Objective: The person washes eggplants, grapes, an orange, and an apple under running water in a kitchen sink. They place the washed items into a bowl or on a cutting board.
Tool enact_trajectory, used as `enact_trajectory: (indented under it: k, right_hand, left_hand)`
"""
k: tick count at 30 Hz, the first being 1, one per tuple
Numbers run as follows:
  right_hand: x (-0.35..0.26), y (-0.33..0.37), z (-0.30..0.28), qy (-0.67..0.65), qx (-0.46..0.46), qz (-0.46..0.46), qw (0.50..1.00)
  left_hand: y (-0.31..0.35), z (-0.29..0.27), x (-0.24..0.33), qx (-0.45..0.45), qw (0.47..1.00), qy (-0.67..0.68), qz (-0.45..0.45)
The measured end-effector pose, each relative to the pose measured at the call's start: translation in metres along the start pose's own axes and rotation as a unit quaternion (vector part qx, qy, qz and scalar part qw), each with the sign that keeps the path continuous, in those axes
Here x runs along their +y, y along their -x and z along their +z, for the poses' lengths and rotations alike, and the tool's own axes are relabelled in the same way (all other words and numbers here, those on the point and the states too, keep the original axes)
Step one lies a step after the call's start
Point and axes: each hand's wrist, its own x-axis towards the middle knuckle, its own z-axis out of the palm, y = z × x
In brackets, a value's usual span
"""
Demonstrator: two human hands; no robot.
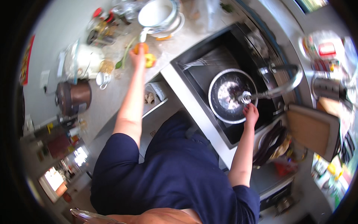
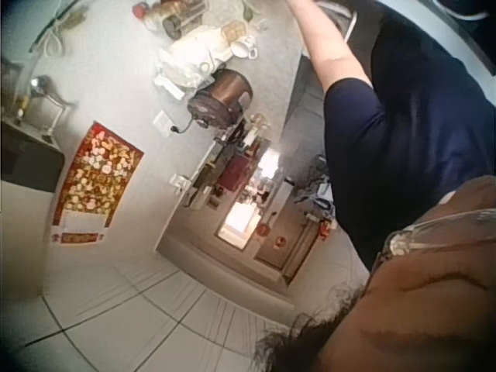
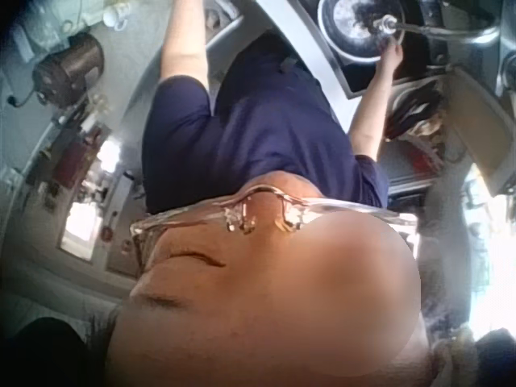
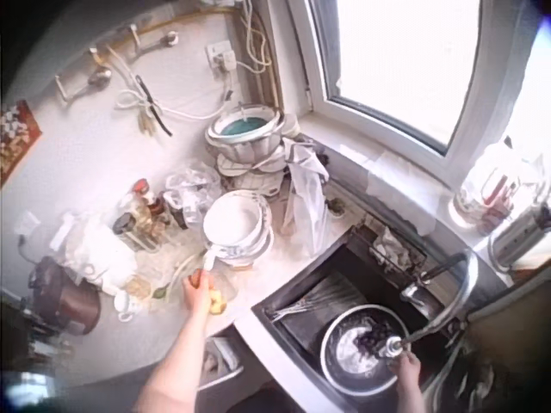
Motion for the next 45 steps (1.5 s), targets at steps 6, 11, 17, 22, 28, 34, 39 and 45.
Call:
enact_trajectory:
  k: [6, 11, 17, 22, 28, 34, 39, 45]
  right_hand:
    - [0.039, -0.023, 0.016, 0.232, -0.068, 0.006, 0.970]
    - [0.094, -0.041, 0.042, 0.325, -0.022, -0.036, 0.945]
    - [0.189, -0.107, 0.071, 0.218, -0.040, 0.050, 0.974]
    - [0.168, -0.071, 0.109, 0.263, 0.041, -0.210, 0.941]
    - [0.086, -0.017, 0.045, 0.478, -0.016, -0.024, 0.878]
    - [0.103, -0.001, 0.073, 0.524, -0.060, -0.113, 0.842]
    - [0.109, -0.038, 0.035, 0.238, 0.094, -0.089, 0.963]
    - [0.049, -0.008, 0.038, 0.458, -0.011, -0.210, 0.864]
  left_hand:
    - [-0.047, -0.014, 0.004, -0.235, 0.873, -0.391, 0.171]
    - [-0.042, -0.007, -0.018, -0.224, 0.835, -0.413, 0.285]
    - [0.035, -0.024, 0.008, -0.113, 0.851, -0.295, 0.420]
    - [0.155, -0.029, 0.007, -0.344, 0.810, -0.184, 0.438]
    - [0.231, 0.048, 0.042, -0.478, 0.746, -0.090, 0.454]
    - [0.247, 0.062, 0.016, -0.534, 0.753, -0.110, 0.368]
    - [0.221, 0.056, -0.027, -0.492, 0.788, -0.119, 0.351]
    - [0.213, 0.080, -0.027, -0.390, 0.799, -0.159, 0.429]
